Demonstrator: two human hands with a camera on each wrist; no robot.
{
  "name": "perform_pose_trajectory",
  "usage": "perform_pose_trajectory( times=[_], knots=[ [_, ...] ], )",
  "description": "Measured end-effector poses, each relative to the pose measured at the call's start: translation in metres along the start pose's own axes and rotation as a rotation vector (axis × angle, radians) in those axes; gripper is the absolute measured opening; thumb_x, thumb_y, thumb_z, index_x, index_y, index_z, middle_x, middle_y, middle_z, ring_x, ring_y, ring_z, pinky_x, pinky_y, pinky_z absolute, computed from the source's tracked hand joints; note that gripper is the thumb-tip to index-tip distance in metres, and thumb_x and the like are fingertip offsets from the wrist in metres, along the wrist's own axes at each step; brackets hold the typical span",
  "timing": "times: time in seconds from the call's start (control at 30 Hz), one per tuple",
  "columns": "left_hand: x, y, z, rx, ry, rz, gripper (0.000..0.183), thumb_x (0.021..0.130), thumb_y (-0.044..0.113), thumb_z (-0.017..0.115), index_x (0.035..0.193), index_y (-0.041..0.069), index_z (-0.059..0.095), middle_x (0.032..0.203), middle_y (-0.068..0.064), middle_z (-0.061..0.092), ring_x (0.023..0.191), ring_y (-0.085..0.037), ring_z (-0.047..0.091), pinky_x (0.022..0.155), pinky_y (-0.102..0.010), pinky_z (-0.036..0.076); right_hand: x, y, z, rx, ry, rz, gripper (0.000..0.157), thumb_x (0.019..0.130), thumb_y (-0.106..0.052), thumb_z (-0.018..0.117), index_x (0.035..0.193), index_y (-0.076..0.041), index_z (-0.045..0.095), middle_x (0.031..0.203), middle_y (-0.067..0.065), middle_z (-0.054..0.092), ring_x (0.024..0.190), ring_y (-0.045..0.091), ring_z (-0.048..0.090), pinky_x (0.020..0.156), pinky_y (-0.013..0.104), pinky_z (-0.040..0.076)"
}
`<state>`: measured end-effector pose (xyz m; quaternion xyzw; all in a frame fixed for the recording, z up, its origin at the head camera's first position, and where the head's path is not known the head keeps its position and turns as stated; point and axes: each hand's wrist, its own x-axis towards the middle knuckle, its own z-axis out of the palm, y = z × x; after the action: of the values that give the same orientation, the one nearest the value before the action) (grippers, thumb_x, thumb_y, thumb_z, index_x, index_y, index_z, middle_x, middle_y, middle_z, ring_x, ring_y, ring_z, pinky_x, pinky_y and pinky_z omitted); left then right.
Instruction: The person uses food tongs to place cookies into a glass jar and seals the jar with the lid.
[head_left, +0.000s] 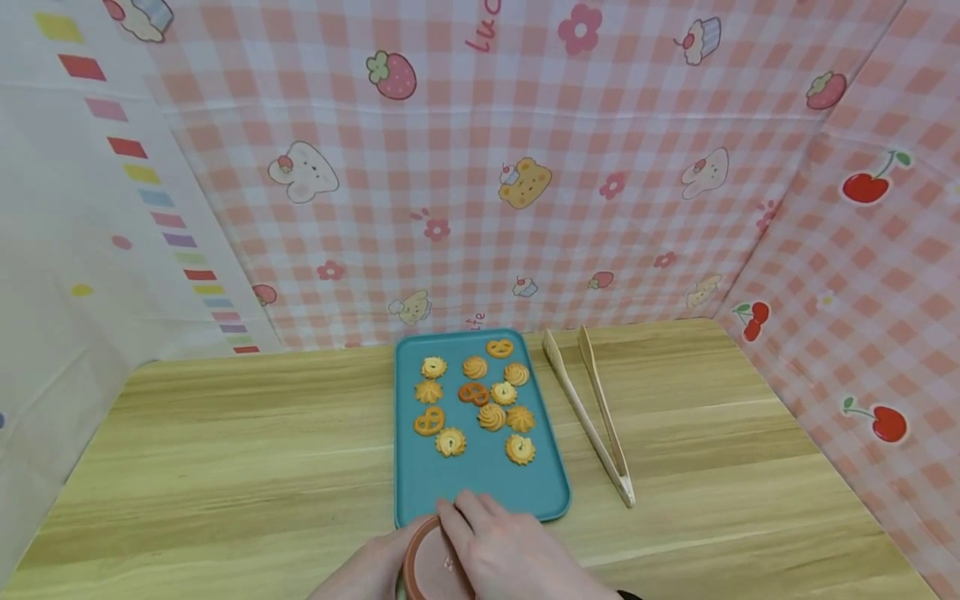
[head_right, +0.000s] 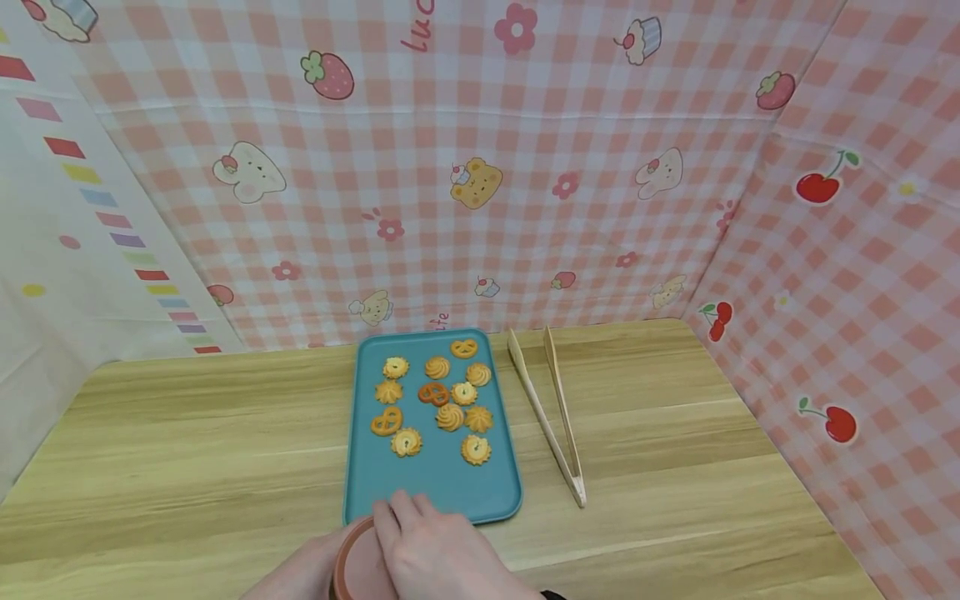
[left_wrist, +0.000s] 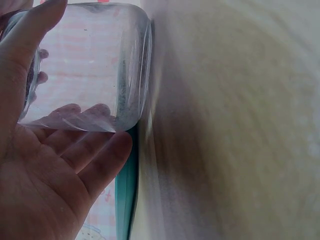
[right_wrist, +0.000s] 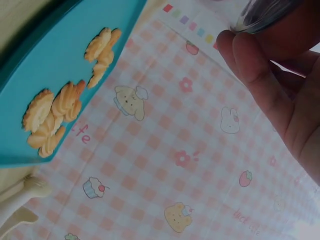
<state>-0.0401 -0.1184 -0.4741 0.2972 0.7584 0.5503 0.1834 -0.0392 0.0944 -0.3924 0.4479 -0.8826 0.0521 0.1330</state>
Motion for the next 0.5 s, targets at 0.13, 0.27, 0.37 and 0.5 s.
perform_pose_trajectory(
  times=[0.13, 0.27, 0.37, 0.5],
  knots=[
    [0.0001, 0.0004, -0.0002, -0.010, -0.003, -0.007, 0.067, 0.084, 0.034, 0.074, 0.143, 0.026, 0.044, 0.130, 0.007, 0.058, 0.115, -0.012, 0.056, 0.094, -0.028, 0.044, 0.0004, 0.0004, 0.0015, 0.019, 0.024, -0.011, 0.058, 0.084, -0.050, 0.064, 0.118, -0.004, 0.064, 0.101, 0.000, 0.056, 0.083, 0.011, 0.054, 0.060, 0.015, 0.046],
    [0.0008, 0.0001, -0.0012, -0.015, -0.011, -0.002, 0.060, 0.085, 0.032, 0.072, 0.140, 0.026, 0.047, 0.127, 0.007, 0.059, 0.112, -0.011, 0.057, 0.092, -0.028, 0.046, 0.0003, 0.0017, 0.0014, 0.034, 0.024, -0.022, 0.062, 0.084, -0.056, 0.062, 0.120, -0.005, 0.064, 0.102, -0.001, 0.056, 0.084, 0.010, 0.053, 0.060, 0.016, 0.046],
    [0.0010, -0.0007, -0.0019, -0.036, -0.021, 0.003, 0.058, 0.086, 0.029, 0.071, 0.139, 0.026, 0.047, 0.125, 0.007, 0.060, 0.110, -0.012, 0.058, 0.091, -0.028, 0.046, 0.0004, 0.0029, 0.0006, 0.059, 0.008, -0.028, 0.066, 0.084, -0.058, 0.061, 0.124, -0.006, 0.062, 0.106, -0.002, 0.056, 0.088, 0.010, 0.053, 0.062, 0.017, 0.046],
    [0.0006, -0.0018, -0.0018, -0.019, -0.014, 0.022, 0.062, 0.086, 0.030, 0.072, 0.142, 0.025, 0.045, 0.127, 0.006, 0.059, 0.111, -0.012, 0.058, 0.091, -0.028, 0.046, 0.0006, 0.0055, -0.0004, 0.090, -0.005, -0.068, 0.065, 0.085, -0.056, 0.061, 0.128, -0.007, 0.060, 0.110, -0.003, 0.056, 0.094, 0.010, 0.053, 0.068, 0.019, 0.048]
  ],
)
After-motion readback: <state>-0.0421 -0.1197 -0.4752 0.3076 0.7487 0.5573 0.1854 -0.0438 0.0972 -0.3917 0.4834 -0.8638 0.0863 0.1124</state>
